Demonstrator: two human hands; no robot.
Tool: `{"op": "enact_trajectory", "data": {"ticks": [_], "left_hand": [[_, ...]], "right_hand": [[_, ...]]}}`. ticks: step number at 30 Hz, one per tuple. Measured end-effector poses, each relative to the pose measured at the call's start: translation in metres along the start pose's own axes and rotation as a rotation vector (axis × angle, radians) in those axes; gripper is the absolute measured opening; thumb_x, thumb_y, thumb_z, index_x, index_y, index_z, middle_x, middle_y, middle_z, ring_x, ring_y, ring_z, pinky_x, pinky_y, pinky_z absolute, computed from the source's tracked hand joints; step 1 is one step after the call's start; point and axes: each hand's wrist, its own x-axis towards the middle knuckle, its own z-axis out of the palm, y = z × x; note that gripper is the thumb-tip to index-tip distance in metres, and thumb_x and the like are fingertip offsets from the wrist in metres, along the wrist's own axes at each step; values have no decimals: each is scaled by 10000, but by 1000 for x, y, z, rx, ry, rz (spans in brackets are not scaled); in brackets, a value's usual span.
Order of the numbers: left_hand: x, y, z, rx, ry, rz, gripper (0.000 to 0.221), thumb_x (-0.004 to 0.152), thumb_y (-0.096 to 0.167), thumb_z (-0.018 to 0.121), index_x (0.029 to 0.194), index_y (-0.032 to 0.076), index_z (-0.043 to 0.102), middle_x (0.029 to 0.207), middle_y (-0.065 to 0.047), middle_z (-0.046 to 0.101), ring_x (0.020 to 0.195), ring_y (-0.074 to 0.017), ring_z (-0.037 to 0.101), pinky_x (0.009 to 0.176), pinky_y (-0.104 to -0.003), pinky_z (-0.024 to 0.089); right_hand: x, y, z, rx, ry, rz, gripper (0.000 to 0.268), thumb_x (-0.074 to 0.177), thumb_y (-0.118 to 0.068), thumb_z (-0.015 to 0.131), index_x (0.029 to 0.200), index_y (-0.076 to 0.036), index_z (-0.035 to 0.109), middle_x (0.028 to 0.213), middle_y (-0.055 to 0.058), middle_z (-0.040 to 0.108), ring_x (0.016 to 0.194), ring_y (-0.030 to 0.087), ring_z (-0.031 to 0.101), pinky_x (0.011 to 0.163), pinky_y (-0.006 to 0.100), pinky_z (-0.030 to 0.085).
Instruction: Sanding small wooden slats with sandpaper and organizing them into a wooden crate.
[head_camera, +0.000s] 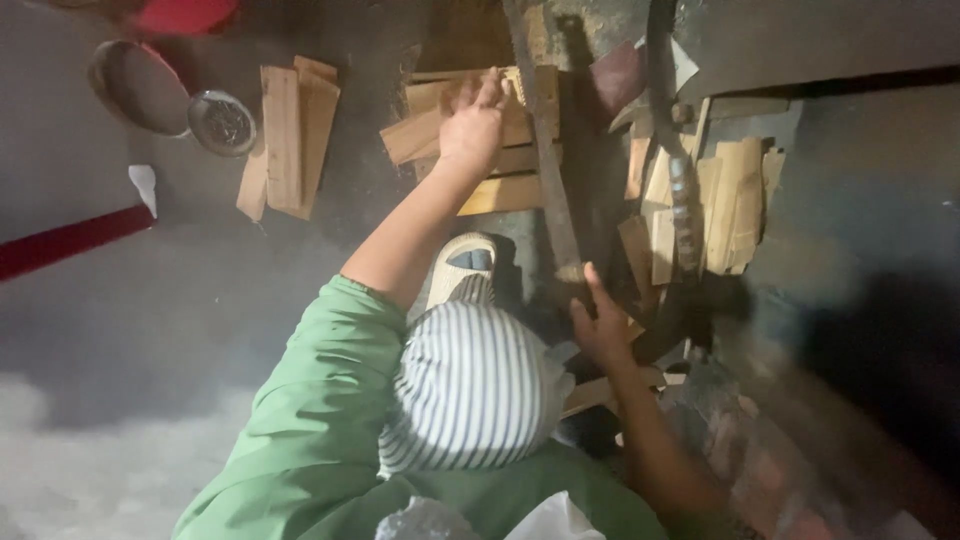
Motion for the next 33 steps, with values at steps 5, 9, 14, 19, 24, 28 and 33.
{"op": "enact_trajectory", "data": {"ticks": [5, 9, 14, 19, 24, 28, 33], "left_hand": [[-11, 7, -8, 2, -13, -30, 893, 921, -128, 498, 1664, 228, 153, 1726, 13, 33, 1584, -325, 78, 1230, -674, 65], [-12, 9, -14, -6, -47, -42, 934, 926, -152, 523, 1675, 223, 110, 1726, 21, -11, 1594, -309, 39, 1230, -698, 65], [-18, 17, -24, -12, -81, -78, 924, 933, -175, 485, 1676, 221, 104, 1724, 12, -30, 1586, -346, 35, 1207, -754, 69], [-14, 15, -23, -24, -75, -74, 860, 948, -135, 421, 1671, 208, 106, 1729, 9, -5, 1583, -345, 34, 1202, -748, 75], [-14, 18, -21, -16, -102, -67, 909, 905, -188, 410, 1666, 196, 95, 1736, 4, 3, 1585, -337, 11, 1200, -749, 67], [-6, 14, -7, 1, -68, -66, 844, 961, -124, 405, 1667, 215, 89, 1732, 22, -6, 1588, -336, 35, 1199, -756, 73], [-11, 18, -13, 5, -75, -77, 857, 965, -123, 439, 1666, 208, 74, 1735, 23, 3, 1590, -324, 43, 1197, -753, 88]], "right_hand": [[-13, -36, -7, -198, -41, 204, 648, 1046, -337, 460, 1658, -381, 251, 930, 216, 655, 849, 343, 609, 760, 454, 432], [-10, -69, 7, -324, -29, 122, 626, 1060, -355, 447, 1637, -356, 205, 1504, 128, 541, 1334, 370, 528, 1030, 525, 414], [-11, -30, 7, -302, -234, 151, 799, 984, -468, 481, 1645, -335, 53, 1729, -49, 157, 1540, 282, 268, 1224, 480, 211], [-11, -21, 9, -307, -140, 162, 679, 996, -387, 418, 1634, -336, 191, 1683, -68, 299, 1474, 290, 385, 1159, 467, 309], [-18, -50, -2, -323, -179, 209, 669, 1013, -370, 351, 1651, -334, 154, 1564, 92, 478, 1222, 384, 587, 912, 499, 477], [-20, -66, -12, -327, -195, 230, 669, 1036, -335, 373, 1660, -315, 131, 1467, 118, 566, 1177, 381, 622, 933, 505, 487], [-15, -56, -17, -373, -209, 285, 674, 1035, -352, 360, 1670, -324, 134, 1332, 167, 633, 1025, 361, 651, 852, 474, 476]]}}
